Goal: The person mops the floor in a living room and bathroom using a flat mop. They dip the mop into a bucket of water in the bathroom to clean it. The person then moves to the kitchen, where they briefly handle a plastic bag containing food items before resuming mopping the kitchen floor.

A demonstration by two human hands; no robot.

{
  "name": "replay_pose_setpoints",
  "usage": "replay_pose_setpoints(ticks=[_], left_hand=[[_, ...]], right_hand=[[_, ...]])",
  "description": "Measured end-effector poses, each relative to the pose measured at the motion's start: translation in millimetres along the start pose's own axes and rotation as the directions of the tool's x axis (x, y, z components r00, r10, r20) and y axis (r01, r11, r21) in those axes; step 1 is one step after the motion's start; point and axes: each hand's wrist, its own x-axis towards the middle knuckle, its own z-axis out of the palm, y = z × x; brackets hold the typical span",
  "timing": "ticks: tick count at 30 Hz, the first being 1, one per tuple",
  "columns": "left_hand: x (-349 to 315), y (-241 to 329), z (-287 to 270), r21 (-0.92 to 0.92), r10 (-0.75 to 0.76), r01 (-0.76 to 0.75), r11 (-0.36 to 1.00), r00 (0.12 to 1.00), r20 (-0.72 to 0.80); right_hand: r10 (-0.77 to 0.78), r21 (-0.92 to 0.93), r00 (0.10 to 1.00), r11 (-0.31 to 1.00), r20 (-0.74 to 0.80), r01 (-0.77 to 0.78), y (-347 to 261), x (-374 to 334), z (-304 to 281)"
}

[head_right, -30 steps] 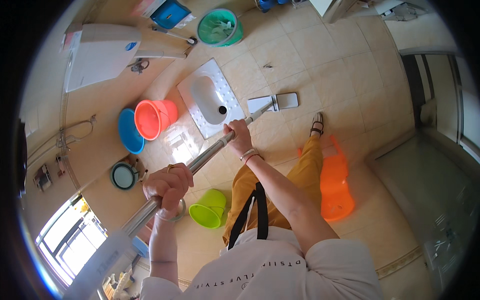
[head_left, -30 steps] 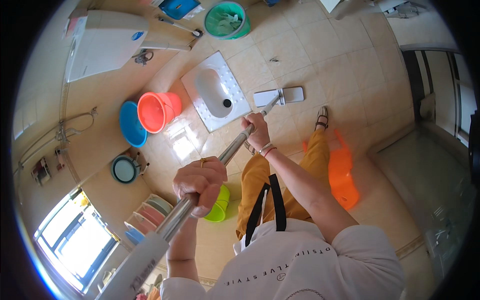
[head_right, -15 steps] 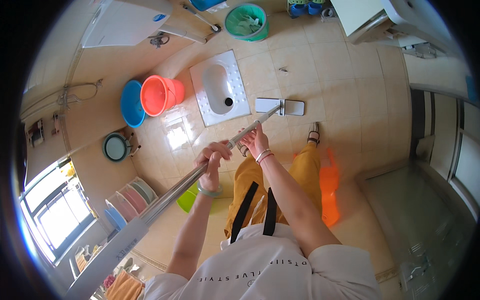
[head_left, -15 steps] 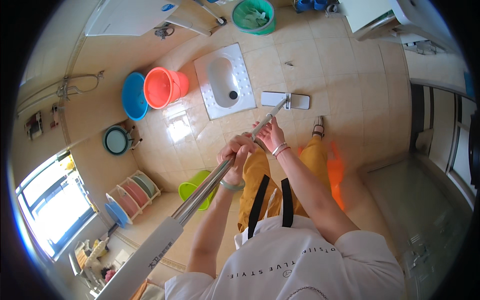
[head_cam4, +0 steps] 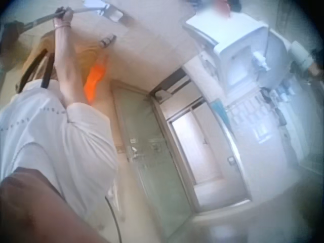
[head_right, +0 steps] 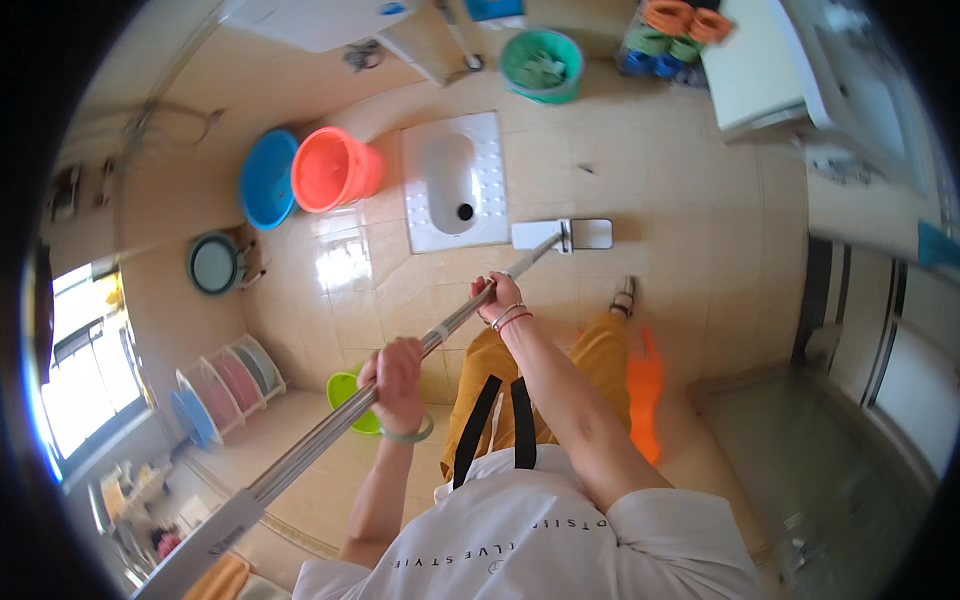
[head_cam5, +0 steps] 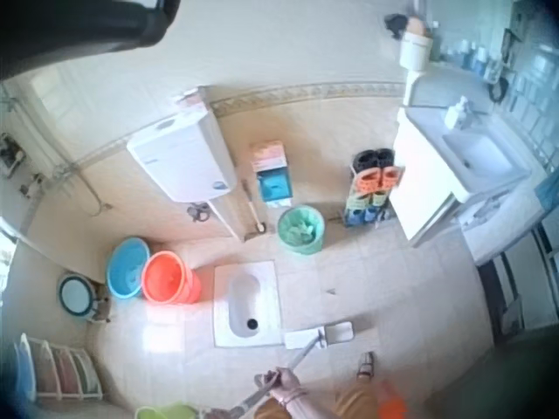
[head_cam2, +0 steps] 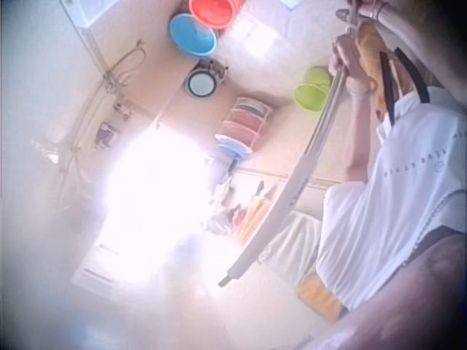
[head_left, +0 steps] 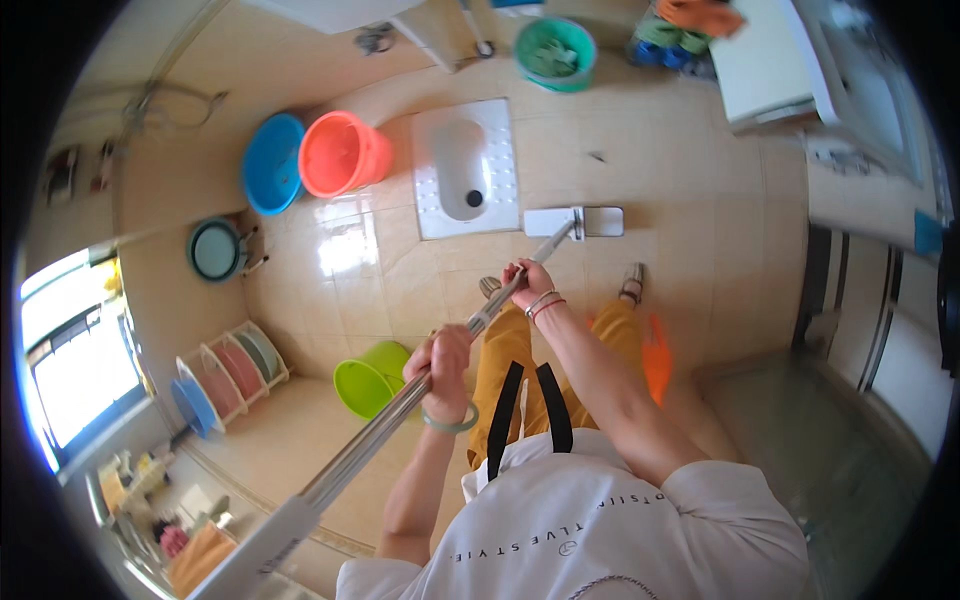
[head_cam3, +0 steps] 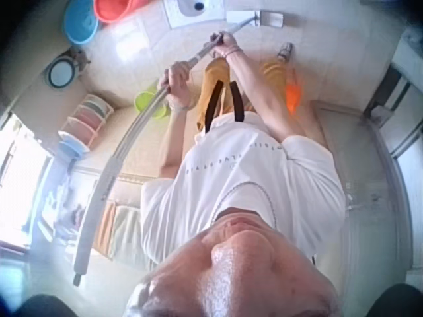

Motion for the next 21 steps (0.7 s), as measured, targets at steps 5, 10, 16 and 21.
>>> replay_pose_setpoints(ticks=[5, 10, 16, 21], left_hand=[[-7, 91, -90, -0.076, 0.162, -0.190, 0.979, 0.945, -0.284], [-51, 160, -178, 0.011, 0.353, -0.407, 0.914, 0.779, -0.519], [-88, 165, -226, 0.160, 0.499, -0.532, 0.832, 0.590, -0.634], [-101, 114, -250, 0.109, 0.329, -0.423, 0.899, 0.491, -0.807]], right_hand=[[0.099, -0.250, 0.974, 0.967, 0.203, -0.046, 113, 4, 35], [0.118, -0.570, 0.970, 0.821, 0.212, 0.025, 272, -46, 100], [0.188, -0.749, 0.938, 0.655, 0.291, 0.101, 376, -43, 140], [0.291, -0.896, 0.924, 0.431, 0.247, 0.104, 406, 17, 149]])
